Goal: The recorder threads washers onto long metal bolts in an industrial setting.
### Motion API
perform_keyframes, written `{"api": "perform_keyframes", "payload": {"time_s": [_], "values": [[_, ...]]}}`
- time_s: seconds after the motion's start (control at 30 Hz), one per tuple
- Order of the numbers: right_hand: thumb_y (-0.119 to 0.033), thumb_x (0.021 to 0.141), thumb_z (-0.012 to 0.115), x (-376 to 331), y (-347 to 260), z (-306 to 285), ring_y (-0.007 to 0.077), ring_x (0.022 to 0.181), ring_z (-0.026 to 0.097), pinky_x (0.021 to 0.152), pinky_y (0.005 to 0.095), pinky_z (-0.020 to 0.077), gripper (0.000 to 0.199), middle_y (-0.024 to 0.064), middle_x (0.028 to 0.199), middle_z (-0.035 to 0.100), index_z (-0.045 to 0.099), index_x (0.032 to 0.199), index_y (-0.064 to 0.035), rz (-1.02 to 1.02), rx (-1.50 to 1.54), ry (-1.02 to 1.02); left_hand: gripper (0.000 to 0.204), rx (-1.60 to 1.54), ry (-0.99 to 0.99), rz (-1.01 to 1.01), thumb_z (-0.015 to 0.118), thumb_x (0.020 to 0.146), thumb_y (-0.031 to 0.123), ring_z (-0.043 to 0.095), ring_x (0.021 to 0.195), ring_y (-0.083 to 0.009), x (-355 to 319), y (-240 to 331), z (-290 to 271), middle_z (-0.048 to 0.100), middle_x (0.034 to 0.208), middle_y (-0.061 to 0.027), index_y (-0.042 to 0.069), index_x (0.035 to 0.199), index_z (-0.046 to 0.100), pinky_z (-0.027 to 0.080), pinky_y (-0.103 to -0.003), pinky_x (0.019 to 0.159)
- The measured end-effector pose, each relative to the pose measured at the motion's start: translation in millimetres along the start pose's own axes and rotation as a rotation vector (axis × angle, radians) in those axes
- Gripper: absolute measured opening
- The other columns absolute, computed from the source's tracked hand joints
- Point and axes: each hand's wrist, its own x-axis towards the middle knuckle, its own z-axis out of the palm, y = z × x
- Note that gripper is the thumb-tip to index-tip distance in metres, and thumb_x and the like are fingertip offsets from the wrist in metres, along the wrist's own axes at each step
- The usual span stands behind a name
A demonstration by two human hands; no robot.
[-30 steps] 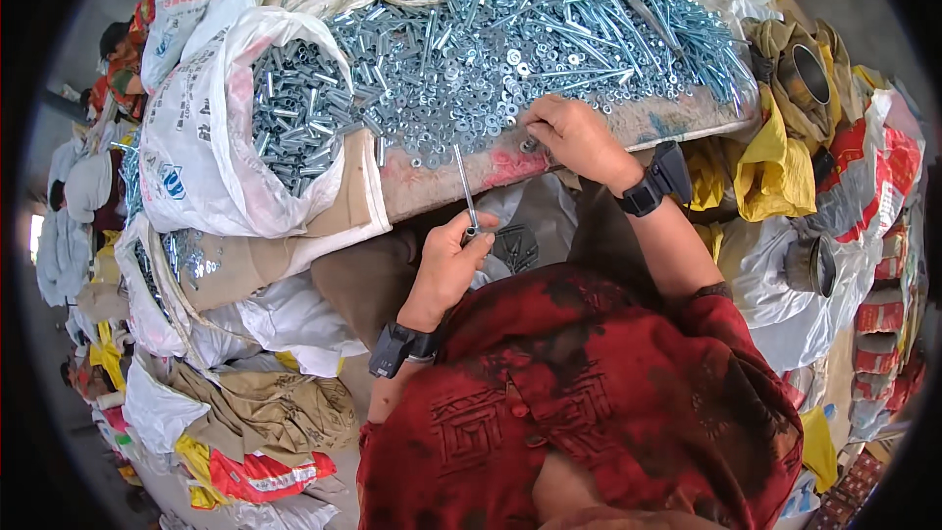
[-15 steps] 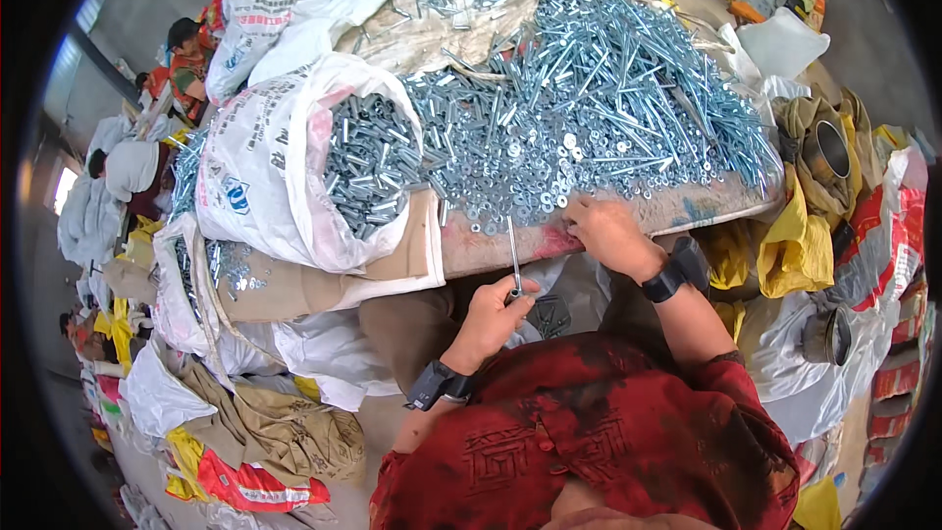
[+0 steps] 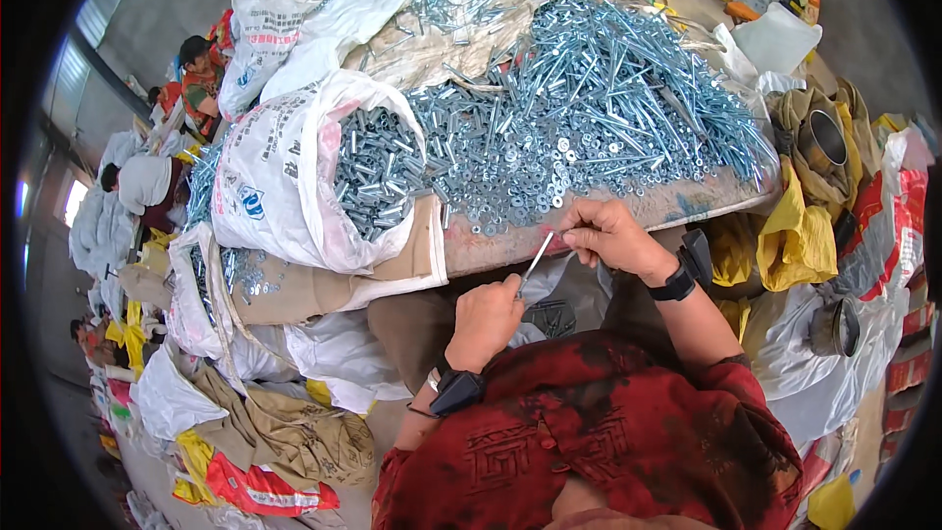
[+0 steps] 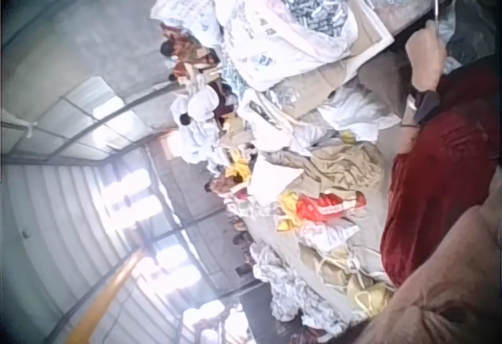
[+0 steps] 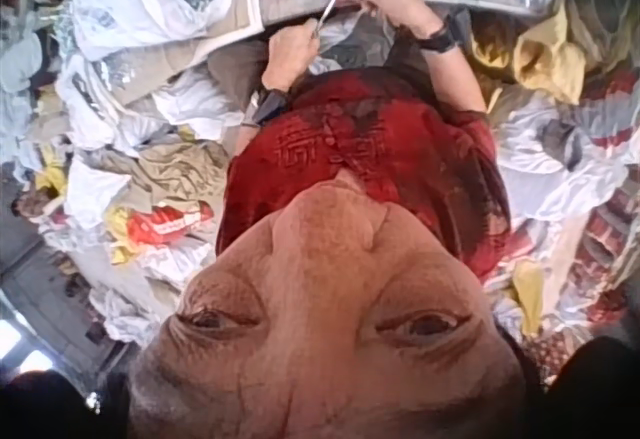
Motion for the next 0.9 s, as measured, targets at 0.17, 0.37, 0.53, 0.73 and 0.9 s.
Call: {"api": "perform_keyframes", "payload": {"time_s": [0.17, 0.37, 0.53, 0.73, 0.9], "values": [[-0.004, 0.094, 0.064, -18, -9, -10, 0.0055, 0.059, 0.06, 0.048, 0.0208, 0.0481, 0.006, 0.0002, 0.073, 0.062, 0.066, 0.09, -0.0012, -0.061, 0.118, 0.045, 0.015, 0.049, 0.015, 0.11, 0.063, 0.084, 0.02, 0.065, 0.074, -0.0376, 5, 11, 2, 0.064, 0.078, -0.0141, 0.009, 0.093, 0.058, 0.05, -0.051, 0.065], [-0.006, 0.092, 0.067, -23, -7, -10, 0.0073, 0.055, 0.061, 0.049, 0.0213, 0.0483, 0.007, 0.0024, 0.068, 0.063, 0.068, 0.093, 0.0008, 0.051, 0.152, -0.021, 0.017, 0.116, -0.026, 0.173, 0.064, 0.085, 0.019, 0.065, 0.072, -0.0364, 6, 10, 2, 0.064, 0.079, -0.0139, 0.009, 0.098, 0.06, 0.049, -0.049, 0.063], [-0.02, 0.091, 0.072, -29, 23, -14, 0.0107, 0.055, 0.063, 0.051, 0.0224, 0.0513, 0.025, 0.0057, 0.071, 0.065, 0.068, 0.102, 0.0021, 0.113, 0.657, -0.22, 0.022, 0.049, 0.017, 0.243, 0.068, 0.082, 0.017, 0.063, 0.07, -0.0353, 16, 16, 3, 0.061, 0.076, -0.0124, 0.009, 0.103, 0.065, 0.047, -0.047, 0.062], [-0.028, 0.092, 0.069, -22, 38, -29, 0.0138, 0.062, 0.065, 0.055, 0.0266, 0.0512, 0.031, 0.0063, 0.077, 0.068, 0.066, 0.107, -0.0014, 0.065, 0.419, 0.04, 0.021, -0.386, -0.091, 0.163, 0.067, 0.086, 0.007, 0.054, 0.055, -0.0145, 23, 3, 27, 0.058, 0.066, -0.0055, 0.005, 0.106, 0.07, 0.044, -0.032, 0.055], [-0.022, 0.09, 0.068, 12, 62, -78, 0.0268, 0.066, 0.066, 0.058, 0.0384, 0.0505, 0.021, 0.0131, 0.078, 0.065, 0.066, 0.095, -0.0018, -0.227, -0.655, 0.66, 0.018, -0.876, -0.303, -0.189, 0.065, 0.09, 0.006, 0.048, 0.06, -0.0011, 38, 6, 15, 0.056, 0.069, 0.0072, 0.003, 0.107, 0.071, 0.039, -0.02, 0.054]]}}
